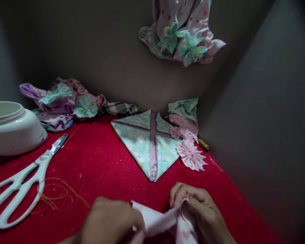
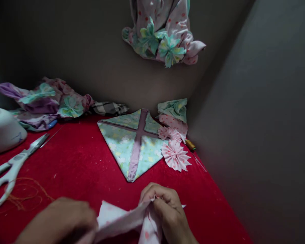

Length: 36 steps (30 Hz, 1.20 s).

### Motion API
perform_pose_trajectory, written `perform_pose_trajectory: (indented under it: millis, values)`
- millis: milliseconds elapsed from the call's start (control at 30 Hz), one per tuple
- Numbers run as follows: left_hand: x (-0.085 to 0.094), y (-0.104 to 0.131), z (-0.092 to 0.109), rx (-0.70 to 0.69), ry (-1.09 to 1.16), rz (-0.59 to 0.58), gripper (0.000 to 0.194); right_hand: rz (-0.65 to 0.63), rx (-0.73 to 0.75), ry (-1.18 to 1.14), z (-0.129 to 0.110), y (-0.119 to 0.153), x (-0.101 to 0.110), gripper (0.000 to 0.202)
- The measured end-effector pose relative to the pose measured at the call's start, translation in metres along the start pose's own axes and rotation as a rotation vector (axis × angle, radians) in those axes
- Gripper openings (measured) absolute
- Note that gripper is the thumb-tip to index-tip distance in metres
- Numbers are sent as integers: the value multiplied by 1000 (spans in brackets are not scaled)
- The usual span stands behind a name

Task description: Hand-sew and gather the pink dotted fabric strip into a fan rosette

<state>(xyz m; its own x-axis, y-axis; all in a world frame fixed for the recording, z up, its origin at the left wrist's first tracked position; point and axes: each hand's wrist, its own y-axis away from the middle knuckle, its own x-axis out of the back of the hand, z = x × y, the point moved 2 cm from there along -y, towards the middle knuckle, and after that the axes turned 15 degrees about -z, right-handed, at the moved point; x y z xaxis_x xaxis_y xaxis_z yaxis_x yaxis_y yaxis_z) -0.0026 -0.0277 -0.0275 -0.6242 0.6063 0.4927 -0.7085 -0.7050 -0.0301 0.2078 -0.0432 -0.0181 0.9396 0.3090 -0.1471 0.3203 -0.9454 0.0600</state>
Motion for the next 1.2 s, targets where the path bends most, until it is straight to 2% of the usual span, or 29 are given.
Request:
perform_pose_trajectory:
  millis: [100,167,367,567,700,767,900,967,1200]
  values:
    - [10,-15,9,171,243,30,19,38,-173,-172,4,0,-7,10]
    - [13,-24,10,247,417,11,19,24,-222,-215,6,1,-11,11]
    - [12,-29,6,256,524,-38,16,32,-331,-356,13,3,-11,11]
    - [3,-27,10,234,606,-150,20,25,-302,-399,14,1,-15,12]
    - [0,-28,14,233,567,-130,22,-38,-183,-475,8,2,-19,11]
    - [1,-27,14,226,541,-112,22,-57,-152,-429,4,3,-18,16]
    - [4,-26,11,171,484,-44,24,-96,-191,-78,0,3,-11,35]
    - [7,-24,8,137,440,-11,23,-96,-229,52,-1,2,-5,37]
    - [14,-25,1,90,370,-3,22,-62,-238,146,-5,2,6,34]
